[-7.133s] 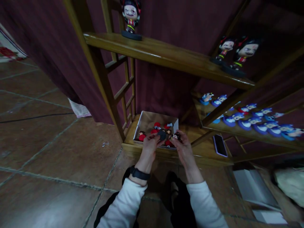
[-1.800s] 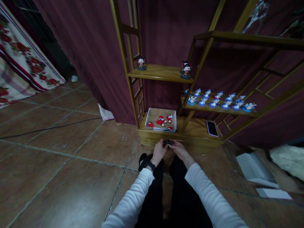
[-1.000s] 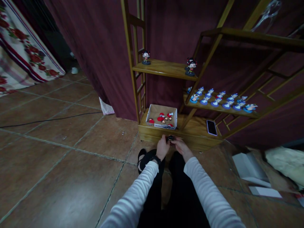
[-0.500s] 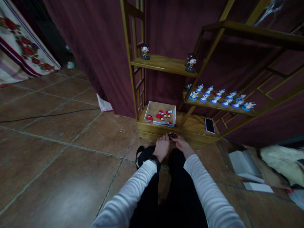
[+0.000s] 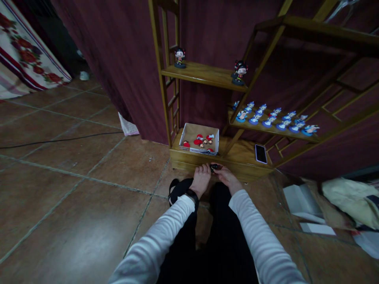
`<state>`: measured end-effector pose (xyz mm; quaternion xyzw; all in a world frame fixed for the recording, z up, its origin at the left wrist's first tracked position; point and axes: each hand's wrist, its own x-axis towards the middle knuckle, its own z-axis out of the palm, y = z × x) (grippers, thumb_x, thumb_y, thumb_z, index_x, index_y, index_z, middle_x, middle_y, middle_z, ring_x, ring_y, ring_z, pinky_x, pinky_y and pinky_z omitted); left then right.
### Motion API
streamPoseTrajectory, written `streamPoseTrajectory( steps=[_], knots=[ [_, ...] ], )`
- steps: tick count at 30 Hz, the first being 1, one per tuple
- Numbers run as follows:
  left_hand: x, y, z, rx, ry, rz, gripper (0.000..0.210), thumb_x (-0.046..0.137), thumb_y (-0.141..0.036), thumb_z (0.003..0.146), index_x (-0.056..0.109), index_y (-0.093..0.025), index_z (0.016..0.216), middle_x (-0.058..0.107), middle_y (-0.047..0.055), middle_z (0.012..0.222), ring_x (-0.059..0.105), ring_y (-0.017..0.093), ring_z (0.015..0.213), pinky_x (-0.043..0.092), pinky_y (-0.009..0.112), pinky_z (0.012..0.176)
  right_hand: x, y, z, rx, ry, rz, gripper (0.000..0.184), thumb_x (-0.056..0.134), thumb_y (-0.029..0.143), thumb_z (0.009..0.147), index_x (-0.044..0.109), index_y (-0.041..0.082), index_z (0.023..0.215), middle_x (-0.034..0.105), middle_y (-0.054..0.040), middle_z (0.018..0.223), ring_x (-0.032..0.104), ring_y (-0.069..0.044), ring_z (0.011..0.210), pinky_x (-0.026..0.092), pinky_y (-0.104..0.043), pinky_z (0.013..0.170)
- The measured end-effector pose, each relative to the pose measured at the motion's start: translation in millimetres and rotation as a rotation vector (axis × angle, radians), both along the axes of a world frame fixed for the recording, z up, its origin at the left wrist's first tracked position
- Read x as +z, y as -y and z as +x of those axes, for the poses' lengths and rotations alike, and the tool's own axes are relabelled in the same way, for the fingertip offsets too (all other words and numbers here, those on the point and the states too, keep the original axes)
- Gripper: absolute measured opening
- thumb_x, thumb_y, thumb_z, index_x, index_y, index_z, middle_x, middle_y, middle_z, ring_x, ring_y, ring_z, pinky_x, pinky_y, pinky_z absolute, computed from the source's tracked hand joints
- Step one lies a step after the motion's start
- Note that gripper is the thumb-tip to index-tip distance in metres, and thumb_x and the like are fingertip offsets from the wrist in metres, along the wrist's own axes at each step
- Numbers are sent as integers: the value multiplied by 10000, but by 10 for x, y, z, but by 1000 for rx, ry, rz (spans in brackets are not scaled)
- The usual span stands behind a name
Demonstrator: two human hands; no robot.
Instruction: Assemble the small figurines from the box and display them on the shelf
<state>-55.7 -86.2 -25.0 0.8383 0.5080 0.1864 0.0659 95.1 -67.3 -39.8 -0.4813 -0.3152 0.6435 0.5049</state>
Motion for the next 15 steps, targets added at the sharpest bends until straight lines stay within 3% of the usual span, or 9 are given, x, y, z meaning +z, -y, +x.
streamPoseTrajectory(
  steps=[10, 12, 15],
  knots=[
    [54, -137, -21, -4, -8, -33, 433, 384, -66, 830, 496, -91, 1248, 588, 200, 1105, 550, 273, 1043, 354, 422, 927, -80, -42, 31, -17, -41, -13, 407, 738, 99, 534, 672, 210, 919, 699, -6, 902, 618, -128, 790, 466, -232, 671],
    [14, -217, -22, 66, 137, -144, 378, 428, -74, 810, 561, -116, 1161, 624, 173, 1027, 589, 253, 963, 401, 386, 869, -95, -50, 32, -23, -36, -19, 392, 724, 88, 565, 665, 209, 933, 696, -7, 891, 618, -122, 768, 468, -222, 652],
    [-80, -351, 1, 201, 529, -436, 206, 487, -104, 791, 652, -142, 908, 665, 110, 814, 623, 206, 799, 451, 295, 724, -120, -64, 25, -43, -46, -34, 360, 705, 56, 591, 658, 206, 915, 690, -9, 871, 618, -118, 752, 478, -217, 640]
  ],
)
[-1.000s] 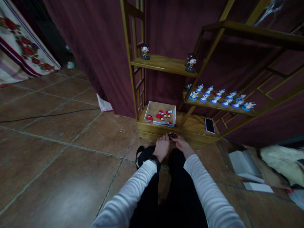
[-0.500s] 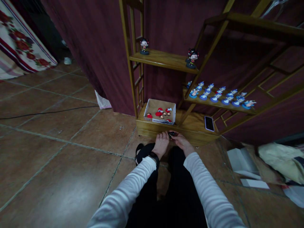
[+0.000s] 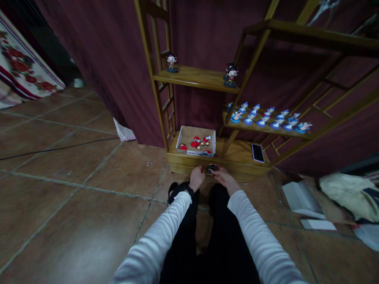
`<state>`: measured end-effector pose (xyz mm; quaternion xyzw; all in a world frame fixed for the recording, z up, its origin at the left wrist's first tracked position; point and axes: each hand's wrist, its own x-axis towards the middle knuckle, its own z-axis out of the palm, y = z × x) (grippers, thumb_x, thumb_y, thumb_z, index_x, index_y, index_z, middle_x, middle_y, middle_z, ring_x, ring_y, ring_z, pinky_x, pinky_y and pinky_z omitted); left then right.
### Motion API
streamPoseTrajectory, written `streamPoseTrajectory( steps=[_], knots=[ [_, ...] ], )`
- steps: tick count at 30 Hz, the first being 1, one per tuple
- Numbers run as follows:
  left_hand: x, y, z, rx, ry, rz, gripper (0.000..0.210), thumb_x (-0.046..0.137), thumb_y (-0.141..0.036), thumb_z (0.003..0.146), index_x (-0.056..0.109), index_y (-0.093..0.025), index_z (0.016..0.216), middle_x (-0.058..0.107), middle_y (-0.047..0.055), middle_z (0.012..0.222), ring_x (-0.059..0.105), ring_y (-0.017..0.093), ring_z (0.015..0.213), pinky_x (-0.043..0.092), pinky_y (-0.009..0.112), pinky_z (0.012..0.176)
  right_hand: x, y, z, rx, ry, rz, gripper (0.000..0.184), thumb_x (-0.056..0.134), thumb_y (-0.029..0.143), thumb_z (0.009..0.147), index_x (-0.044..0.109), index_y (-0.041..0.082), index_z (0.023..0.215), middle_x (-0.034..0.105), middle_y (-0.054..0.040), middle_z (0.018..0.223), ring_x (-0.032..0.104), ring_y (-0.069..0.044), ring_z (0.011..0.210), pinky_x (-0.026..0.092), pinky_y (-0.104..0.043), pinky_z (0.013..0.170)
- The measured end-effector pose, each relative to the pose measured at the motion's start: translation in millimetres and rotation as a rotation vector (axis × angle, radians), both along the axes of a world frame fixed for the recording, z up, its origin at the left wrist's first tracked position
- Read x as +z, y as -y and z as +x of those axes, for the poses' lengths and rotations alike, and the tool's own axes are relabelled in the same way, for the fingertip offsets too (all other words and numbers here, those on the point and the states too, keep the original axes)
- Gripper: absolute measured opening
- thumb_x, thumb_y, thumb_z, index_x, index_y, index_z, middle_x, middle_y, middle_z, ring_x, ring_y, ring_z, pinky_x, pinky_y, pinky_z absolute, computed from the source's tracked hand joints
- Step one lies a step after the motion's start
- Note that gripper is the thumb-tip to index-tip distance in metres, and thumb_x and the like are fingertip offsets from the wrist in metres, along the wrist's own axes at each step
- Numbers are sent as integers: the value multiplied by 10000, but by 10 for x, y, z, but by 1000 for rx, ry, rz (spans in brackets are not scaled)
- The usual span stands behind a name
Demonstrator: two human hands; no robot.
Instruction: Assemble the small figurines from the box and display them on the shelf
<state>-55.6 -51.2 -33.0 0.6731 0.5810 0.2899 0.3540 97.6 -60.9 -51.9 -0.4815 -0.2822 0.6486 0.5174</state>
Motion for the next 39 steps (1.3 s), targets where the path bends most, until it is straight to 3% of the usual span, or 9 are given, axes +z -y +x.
streamPoseTrajectory(
  steps=[2, 5, 9, 13, 19, 28, 39],
  knots=[
    [-57, -65, 19, 49, 331, -229, 118, 533, -133, 776, 651, -143, 768, 651, 68, 679, 621, 175, 684, 450, 251, 625, -13, -12, -10, -8, -20, -20, 332, 696, 36, 595, 655, 198, 881, 685, -7, 849, 615, -112, 731, 485, -213, 630],
    [-95, -98, 20, 84, 740, -479, 36, 618, -159, 726, 641, -132, 726, 642, 42, 628, 607, 137, 576, 440, 226, 556, -25, -32, -24, -4, -36, -52, 275, 691, 26, 600, 649, 179, 825, 676, -3, 811, 608, -97, 688, 490, -202, 613],
    [-75, -87, -23, 105, 955, -607, 129, 715, -174, 649, 660, -118, 752, 666, 60, 657, 614, 124, 564, 467, 236, 584, -26, -45, -34, 9, -41, -51, 235, 697, 41, 611, 639, 171, 798, 675, -4, 811, 616, -95, 698, 504, -203, 634],
    [-77, -94, -34, 85, 1006, -669, 163, 743, -180, 635, 674, -110, 765, 672, 73, 674, 616, 119, 581, 488, 239, 608, 0, -26, -53, 33, -41, -32, 220, 692, 51, 621, 642, 171, 799, 678, -2, 801, 626, -96, 698, 512, -204, 643],
    [-117, -143, -20, 165, 1045, -676, 105, 734, -60, 595, 651, -98, 648, 631, 39, 586, 582, 94, 514, 476, 211, 553, 64, 9, -97, 66, -3, -20, 200, 695, 74, 634, 653, 168, 805, 690, -7, 782, 632, -91, 653, 519, -208, 655],
    [-114, -164, -40, 223, 1056, -637, 107, 726, -47, 568, 640, -108, 583, 609, 21, 547, 540, 73, 488, 434, 185, 498, 110, 37, -130, 87, 65, 7, 266, 735, 257, 636, 667, 202, 887, 705, -36, 891, 658, -140, 757, 527, -278, 719],
    [-137, -161, -58, 238, 1044, -608, 162, 753, -57, 541, 624, -112, 621, 613, 18, 569, 555, 75, 496, 446, 187, 517, -43, -49, -262, -84, 344, 106, 362, 766, 334, 503, 597, 183, 785, 659, 1, 751, 591, -129, 648, 469, -232, 556]
  ],
)
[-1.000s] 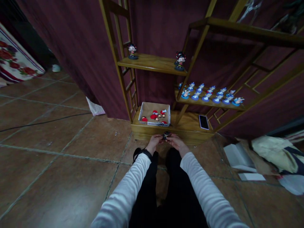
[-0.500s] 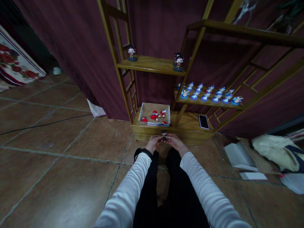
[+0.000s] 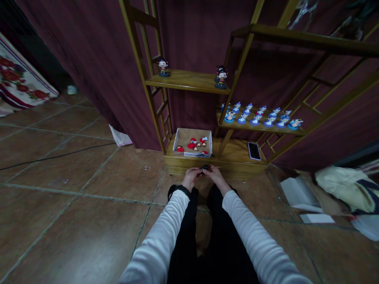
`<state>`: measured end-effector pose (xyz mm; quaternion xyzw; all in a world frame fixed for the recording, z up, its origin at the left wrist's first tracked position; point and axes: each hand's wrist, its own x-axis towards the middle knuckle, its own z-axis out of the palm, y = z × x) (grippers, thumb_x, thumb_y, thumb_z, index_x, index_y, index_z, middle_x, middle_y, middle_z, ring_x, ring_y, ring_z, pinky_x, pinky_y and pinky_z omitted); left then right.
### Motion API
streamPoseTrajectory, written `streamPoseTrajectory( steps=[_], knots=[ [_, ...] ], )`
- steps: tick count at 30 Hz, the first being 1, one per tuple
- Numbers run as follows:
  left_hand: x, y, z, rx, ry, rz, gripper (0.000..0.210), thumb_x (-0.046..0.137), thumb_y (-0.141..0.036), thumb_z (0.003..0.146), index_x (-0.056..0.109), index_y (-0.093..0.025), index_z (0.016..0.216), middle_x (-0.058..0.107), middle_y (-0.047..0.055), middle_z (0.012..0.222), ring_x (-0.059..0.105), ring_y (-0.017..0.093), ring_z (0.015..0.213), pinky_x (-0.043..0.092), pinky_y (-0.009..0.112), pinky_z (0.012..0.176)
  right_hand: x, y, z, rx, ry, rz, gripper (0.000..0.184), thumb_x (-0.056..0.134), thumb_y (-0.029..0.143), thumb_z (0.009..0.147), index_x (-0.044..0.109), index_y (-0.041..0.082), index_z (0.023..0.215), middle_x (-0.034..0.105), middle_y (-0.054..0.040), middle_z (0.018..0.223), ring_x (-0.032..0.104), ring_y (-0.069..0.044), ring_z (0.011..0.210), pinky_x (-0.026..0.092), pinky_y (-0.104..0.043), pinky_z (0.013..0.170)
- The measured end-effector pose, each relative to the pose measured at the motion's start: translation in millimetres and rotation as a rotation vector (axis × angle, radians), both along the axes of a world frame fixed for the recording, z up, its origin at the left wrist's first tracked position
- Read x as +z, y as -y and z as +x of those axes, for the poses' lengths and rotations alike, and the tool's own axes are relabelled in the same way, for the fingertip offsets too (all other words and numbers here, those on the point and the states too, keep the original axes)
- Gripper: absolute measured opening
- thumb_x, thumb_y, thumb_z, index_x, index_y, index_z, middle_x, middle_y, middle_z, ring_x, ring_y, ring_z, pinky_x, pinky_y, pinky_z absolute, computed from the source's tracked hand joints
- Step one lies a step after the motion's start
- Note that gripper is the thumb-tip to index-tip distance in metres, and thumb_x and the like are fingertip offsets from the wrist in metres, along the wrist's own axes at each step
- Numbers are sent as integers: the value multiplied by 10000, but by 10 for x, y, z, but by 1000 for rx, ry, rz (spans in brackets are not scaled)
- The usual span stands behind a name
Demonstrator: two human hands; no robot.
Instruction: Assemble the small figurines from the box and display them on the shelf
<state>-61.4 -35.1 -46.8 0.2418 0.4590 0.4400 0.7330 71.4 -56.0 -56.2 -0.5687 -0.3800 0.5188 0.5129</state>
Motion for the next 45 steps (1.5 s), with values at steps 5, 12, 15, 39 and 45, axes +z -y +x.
streamPoseTrajectory(
  steps=[5, 12, 15, 39, 45],
  knots=[
    [12, 20, 6, 10, -5, 2, 152, 761, -91, 547, 626, -110, 615, 617, 27, 564, 578, 99, 528, 476, 220, 566, -19, -18, -6, -23, -10, -16, 345, 772, 312, 501, 603, 185, 774, 659, 5, 752, 599, -130, 642, 495, -254, 580],
    [-16, 22, 64, 58, -8, 17, 200, 799, -125, 469, 631, -109, 576, 625, 23, 554, 578, 115, 529, 482, 250, 585, -39, -22, 0, -42, -3, 10, 329, 770, 317, 503, 601, 183, 751, 649, 14, 718, 601, -132, 641, 517, -275, 608],
    [-24, 29, 85, 61, 0, 17, 202, 800, -125, 466, 623, -109, 563, 622, 18, 553, 576, 111, 526, 482, 252, 590, -50, -24, 14, -31, 23, 19, 306, 758, 332, 524, 609, 182, 745, 649, 16, 710, 603, -132, 648, 520, -275, 625],
    [125, 44, -36, -29, -29, 29, 162, 724, -98, 601, 608, -136, 708, 640, 21, 658, 591, 100, 589, 474, 226, 616, 114, 59, 6, -52, -337, -71, 159, 707, 135, 623, 660, 161, 773, 666, -8, 670, 606, -102, 549, 556, -260, 590],
    [144, 47, -32, -46, -39, 5, 151, 709, -117, 619, 595, -142, 715, 629, 16, 640, 598, 102, 588, 485, 237, 632, 129, 64, 20, -56, -330, -82, 144, 695, 123, 628, 668, 160, 765, 673, -17, 674, 599, -103, 549, 551, -252, 564]
  ],
)
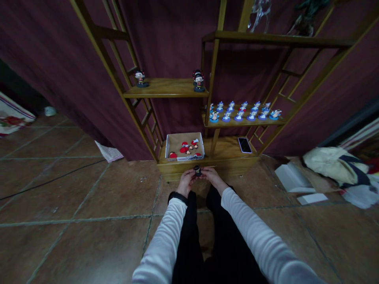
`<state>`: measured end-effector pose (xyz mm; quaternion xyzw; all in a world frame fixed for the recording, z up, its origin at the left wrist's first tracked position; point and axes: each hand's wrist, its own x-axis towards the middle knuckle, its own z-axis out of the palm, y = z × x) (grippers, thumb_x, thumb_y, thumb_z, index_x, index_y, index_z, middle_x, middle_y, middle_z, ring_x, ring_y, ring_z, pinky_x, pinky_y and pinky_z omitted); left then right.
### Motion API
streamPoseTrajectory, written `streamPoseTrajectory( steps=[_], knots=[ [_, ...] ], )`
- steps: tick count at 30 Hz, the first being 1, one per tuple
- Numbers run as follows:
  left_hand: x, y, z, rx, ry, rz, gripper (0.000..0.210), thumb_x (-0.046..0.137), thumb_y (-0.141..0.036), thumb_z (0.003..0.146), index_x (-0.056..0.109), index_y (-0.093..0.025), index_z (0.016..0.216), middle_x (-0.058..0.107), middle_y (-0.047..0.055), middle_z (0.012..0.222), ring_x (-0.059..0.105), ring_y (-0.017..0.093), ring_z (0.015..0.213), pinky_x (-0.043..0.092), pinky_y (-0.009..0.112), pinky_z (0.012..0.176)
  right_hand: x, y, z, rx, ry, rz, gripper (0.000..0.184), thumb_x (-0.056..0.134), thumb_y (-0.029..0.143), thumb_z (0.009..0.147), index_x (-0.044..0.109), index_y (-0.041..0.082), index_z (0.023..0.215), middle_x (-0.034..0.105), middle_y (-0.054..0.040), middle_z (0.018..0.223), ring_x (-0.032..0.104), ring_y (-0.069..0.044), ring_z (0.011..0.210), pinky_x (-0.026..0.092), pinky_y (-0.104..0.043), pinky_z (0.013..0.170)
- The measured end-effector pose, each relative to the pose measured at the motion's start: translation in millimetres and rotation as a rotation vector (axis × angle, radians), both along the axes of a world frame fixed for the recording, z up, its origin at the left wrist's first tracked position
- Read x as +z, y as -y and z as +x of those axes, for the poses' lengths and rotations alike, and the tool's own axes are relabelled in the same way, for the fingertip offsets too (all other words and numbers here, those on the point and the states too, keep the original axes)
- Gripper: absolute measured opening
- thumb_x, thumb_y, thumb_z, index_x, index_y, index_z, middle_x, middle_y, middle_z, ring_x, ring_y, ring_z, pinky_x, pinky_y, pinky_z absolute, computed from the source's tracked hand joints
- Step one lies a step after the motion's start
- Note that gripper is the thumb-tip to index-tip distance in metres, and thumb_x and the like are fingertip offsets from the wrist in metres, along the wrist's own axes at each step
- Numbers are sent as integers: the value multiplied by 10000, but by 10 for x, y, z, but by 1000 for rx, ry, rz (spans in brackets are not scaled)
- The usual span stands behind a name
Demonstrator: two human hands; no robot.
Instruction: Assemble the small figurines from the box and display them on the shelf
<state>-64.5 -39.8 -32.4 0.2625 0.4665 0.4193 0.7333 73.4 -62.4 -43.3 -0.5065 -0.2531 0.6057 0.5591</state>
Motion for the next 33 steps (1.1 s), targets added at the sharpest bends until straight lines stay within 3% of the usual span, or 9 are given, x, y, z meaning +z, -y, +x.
streamPoseTrajectory(
  steps=[26, 33],
  knots=[
    [-76, -28, -26, -9, 84, 26, 151, 703, -64, 630, 667, -133, 759, 681, 41, 740, 620, 101, 673, 485, 237, 745, 93, 71, 4, 49, -122, 17, 173, 714, 149, 643, 657, 153, 806, 691, -26, 688, 645, -124, 598, 568, -281, 652],
    [-79, -48, -21, 11, 88, -16, 100, 674, -76, 668, 659, -127, 753, 668, 33, 683, 604, 85, 595, 486, 212, 671, 63, 58, 11, 53, -149, 11, 207, 698, 130, 655, 656, 136, 858, 696, -34, 691, 648, -125, 611, 562, -286, 663]
  ],
)
